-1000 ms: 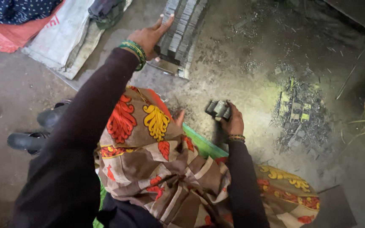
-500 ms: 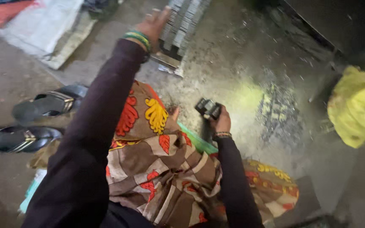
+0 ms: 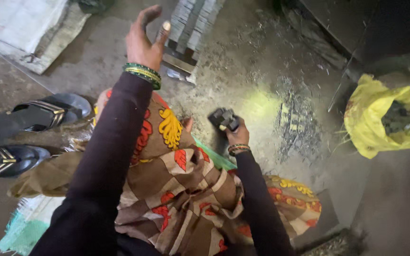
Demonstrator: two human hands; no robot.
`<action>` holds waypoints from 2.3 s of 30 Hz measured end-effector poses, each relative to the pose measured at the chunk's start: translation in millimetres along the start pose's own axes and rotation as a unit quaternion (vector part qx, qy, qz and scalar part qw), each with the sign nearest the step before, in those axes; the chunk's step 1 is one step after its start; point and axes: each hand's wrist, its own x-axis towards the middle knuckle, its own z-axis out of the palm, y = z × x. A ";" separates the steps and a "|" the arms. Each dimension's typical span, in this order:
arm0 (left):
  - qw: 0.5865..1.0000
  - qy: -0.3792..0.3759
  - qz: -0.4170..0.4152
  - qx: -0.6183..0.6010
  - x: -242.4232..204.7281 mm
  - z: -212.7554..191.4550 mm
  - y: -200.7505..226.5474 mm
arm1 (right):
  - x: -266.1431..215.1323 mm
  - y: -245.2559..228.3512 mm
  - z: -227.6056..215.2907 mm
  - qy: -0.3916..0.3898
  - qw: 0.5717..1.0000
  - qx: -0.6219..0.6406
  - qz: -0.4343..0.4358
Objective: The person sits on the floor and sorts small metal parts by hand, stacking them into neat piles. They then use a broom and a metal sheet to sweep debris and loose parts into a yellow sack, followed by using a metal rod to push remaining pieces into the sack.
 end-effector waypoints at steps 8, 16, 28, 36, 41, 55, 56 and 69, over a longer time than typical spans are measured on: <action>0.932 -0.033 -0.356 -0.053 12.5 54.8 -113.2 | -4.1 -10.4 21.5 -0.136 0.817 0.509 0.235; 0.843 -0.082 -0.497 -0.187 28.3 76.6 -161.6 | 9.2 -264.6 -33.7 -0.115 0.915 0.329 -0.205; 0.836 -0.148 -0.431 -0.305 27.3 76.6 -120.6 | 9.1 -330.3 -14.2 0.004 0.897 -0.155 -0.414; 0.901 -0.179 -0.388 -0.069 27.0 42.7 -42.4 | -22.5 -329.3 3.4 0.084 0.879 -0.258 -0.391; 0.912 -0.140 -0.387 0.007 27.2 42.5 -22.1 | -23.4 -325.2 -2.0 0.096 0.863 -0.300 -0.396; 0.884 -0.167 -0.433 -0.059 43.3 42.0 -52.4 | 1.0 -322.6 -8.6 0.043 0.876 -0.218 -0.429; 0.877 -0.155 -0.444 -0.100 43.1 44.2 -62.8 | -1.1 -320.8 -10.3 0.052 0.880 -0.215 -0.419; 0.891 -0.147 -0.338 -0.266 25.9 99.3 -137.7 | -57.2 -299.4 -0.2 0.068 0.870 -0.302 -0.383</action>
